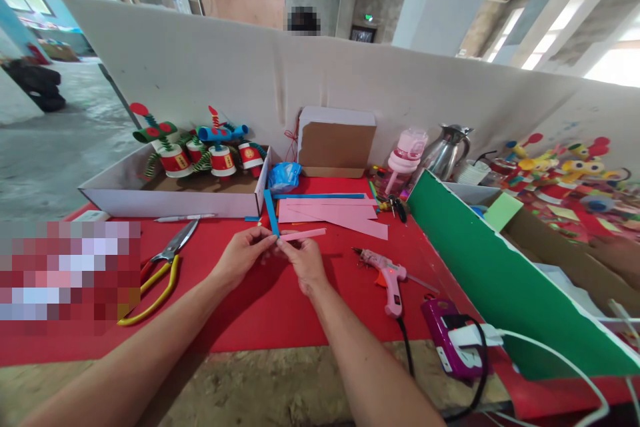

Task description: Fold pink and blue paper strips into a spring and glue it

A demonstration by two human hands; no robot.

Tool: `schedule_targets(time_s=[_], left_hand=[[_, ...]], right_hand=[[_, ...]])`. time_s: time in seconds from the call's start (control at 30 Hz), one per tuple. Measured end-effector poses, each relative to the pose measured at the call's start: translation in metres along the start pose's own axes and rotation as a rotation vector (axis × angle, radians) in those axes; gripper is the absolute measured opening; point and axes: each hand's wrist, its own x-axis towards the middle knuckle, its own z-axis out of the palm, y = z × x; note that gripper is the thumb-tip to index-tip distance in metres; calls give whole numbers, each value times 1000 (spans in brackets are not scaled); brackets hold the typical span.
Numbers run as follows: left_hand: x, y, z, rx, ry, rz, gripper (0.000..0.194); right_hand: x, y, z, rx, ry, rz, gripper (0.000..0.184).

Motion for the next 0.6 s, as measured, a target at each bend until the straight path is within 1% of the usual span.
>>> schedule_targets(time_s=[0.17, 0.37, 0.6], left_hand=[[1, 0, -2, -39, 55, 29, 30], [2, -2, -5, -30, 60, 28, 29], [3, -3, -5, -29, 52, 18, 30]], right_hand=[[-2, -2, 1, -9, 0, 34, 30], [-4, -3, 2, 2, 13, 64, 34], [-3, -2, 2, 2, 4, 60, 33]])
